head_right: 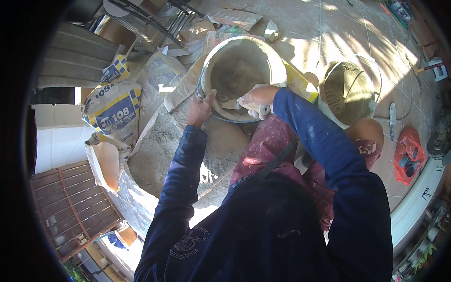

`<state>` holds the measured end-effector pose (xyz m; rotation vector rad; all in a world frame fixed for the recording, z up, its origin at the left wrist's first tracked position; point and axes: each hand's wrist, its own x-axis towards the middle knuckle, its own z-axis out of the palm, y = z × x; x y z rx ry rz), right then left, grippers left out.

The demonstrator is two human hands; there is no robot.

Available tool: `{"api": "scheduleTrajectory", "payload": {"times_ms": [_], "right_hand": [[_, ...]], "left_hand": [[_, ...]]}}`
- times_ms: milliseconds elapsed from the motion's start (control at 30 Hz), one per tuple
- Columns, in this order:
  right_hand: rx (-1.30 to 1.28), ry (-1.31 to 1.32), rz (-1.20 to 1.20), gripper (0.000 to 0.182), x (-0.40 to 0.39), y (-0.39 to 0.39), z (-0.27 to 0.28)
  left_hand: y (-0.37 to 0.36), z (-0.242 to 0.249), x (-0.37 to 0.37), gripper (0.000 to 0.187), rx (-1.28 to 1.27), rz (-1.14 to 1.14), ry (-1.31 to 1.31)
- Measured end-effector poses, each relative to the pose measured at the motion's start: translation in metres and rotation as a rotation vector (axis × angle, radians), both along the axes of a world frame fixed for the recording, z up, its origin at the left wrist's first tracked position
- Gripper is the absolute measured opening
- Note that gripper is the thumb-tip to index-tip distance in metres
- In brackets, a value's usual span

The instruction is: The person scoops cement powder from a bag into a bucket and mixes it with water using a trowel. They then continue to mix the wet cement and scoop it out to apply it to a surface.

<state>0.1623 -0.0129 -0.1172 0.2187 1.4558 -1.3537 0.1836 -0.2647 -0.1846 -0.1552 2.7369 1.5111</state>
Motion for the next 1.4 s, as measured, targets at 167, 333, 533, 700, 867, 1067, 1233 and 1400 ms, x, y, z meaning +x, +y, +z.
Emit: {"api": "scheduleTrajectory", "payload": {"times_ms": [167,333,533,700,867,1067,1233,1400], "right_hand": [[-0.231,-0.130,-0.264,0.026,0.000,-0.002,0.009],[-0.261,-0.008,-0.265,0.028,-0.002,0.005,-0.013],[0.690,1.095,0.251,0.049,0.036,0.034,-0.017],[0.911,1.132,0.361,0.046,0.039,0.070,0.019],[1.045,1.260,0.334,0.061,0.029,0.095,0.049],[1.127,1.489,0.396,0.037,-0.004,0.151,-0.009],[1.287,1.115,0.406,0.023,-0.006,0.183,0.065],[1.157,1.144,0.514,0.021,-0.017,0.163,0.028]], "left_hand": [[0.001,-0.003,-0.004,0.052,0.015,0.010,0.025],[0.006,0.015,0.002,0.053,0.107,0.031,-0.130],[-0.004,-0.011,-0.010,0.040,0.148,0.029,-0.011],[-0.018,0.006,-0.046,0.021,0.377,0.101,-0.178],[-0.031,0.047,-0.085,0.020,0.394,0.076,-0.250],[-0.074,0.052,-0.106,0.024,0.494,0.102,-0.146],[-0.104,-0.016,-0.133,0.031,0.354,0.288,-0.161],[-0.126,-0.032,-0.150,0.028,0.365,0.311,-0.040]]}}
